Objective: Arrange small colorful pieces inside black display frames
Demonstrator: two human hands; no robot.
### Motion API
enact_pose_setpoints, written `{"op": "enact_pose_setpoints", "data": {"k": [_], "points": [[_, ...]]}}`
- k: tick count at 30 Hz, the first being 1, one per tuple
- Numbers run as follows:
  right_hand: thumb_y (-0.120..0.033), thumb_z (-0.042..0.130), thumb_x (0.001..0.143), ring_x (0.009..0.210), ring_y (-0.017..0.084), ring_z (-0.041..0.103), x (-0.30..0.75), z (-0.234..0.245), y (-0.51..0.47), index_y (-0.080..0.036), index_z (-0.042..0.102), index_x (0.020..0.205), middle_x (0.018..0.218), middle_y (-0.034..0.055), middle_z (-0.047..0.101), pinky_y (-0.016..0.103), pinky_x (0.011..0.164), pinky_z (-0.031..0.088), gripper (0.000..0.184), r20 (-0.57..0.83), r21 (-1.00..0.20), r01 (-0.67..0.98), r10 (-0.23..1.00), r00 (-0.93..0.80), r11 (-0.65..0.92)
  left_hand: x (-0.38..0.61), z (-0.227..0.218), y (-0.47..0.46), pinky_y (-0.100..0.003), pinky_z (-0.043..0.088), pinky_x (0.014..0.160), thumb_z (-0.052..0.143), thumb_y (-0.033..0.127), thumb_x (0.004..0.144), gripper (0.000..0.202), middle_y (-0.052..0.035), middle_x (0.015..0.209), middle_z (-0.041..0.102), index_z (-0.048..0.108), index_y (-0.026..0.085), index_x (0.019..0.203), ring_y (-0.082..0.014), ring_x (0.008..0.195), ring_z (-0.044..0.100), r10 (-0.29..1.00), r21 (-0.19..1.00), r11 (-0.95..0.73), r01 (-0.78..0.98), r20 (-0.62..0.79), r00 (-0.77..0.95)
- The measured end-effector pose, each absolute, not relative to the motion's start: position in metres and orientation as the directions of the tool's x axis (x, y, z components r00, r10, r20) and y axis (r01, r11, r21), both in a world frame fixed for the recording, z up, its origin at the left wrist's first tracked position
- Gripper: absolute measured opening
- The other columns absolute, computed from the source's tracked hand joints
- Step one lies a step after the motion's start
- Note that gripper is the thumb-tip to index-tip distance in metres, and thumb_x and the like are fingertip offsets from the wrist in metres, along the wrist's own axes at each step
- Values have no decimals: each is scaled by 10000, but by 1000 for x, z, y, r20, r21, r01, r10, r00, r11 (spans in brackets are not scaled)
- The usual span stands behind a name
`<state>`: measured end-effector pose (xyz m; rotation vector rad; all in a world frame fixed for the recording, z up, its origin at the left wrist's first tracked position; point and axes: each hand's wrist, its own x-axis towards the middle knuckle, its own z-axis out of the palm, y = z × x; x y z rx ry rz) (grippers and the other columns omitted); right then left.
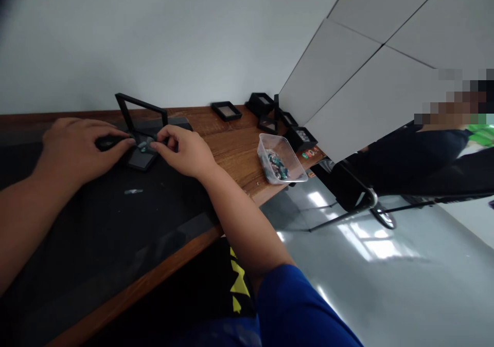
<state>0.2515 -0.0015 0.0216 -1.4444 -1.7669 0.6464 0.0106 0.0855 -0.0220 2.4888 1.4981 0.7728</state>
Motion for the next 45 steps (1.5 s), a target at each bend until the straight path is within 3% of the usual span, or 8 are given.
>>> {"op": "enact_pose_setpoints", "data": {"k": [8,14,21,30,36,45], "points": [[-351,783,1058,747,133,532,250,25,-3,-213,690,1023,793,-50,599,298,723,391,170,223,-760,612,972,-75,221,16,-16,80,-669,497,1228,518,688,1015,540,-111,1351,855,887,303,1098,-463,1455,618,882,397,-421,816,389,266],[-395,788,1050,739,135,530,252,23,-2,-212,684,1026,782,-64,577,306,727,388,212,230,-763,602,969,-87,236,21,-9,75,-687,528,1190,468,654,1027,648,-188,1369,847,903,190,1152,-509,1433,628,899,361,-375,854,366,240],[-409,785,1049,724,135,513,253,19,1,-209,676,1015,766,-67,564,311,725,379,230,235,-765,598,968,-85,238,23,-11,77,-660,506,1217,545,549,999,523,-183,1330,849,914,203,1133,-479,1420,639,890,394,-399,828,386,245],[-399,786,1043,712,136,505,253,19,0,-217,667,999,746,-72,552,315,721,380,222,219,-772,595,972,-83,225,22,-10,78,-661,509,1212,528,651,1013,596,-181,1354,840,914,220,1154,-488,1407,629,902,404,-372,836,369,223],[-419,778,1049,724,137,515,253,17,2,-215,679,1016,765,-67,567,311,731,387,230,223,-761,606,970,-92,232,23,-13,80,-674,520,1197,553,640,1005,519,-157,1291,852,903,265,1087,-471,1362,637,892,410,-378,830,403,206],[-398,780,1037,727,136,524,254,19,0,-211,689,1022,774,-63,577,298,722,389,209,219,-767,598,971,-98,233,24,-10,81,-635,547,1168,570,583,974,511,-207,1277,835,853,200,1159,-487,1349,666,912,401,-354,845,348,217]]}}
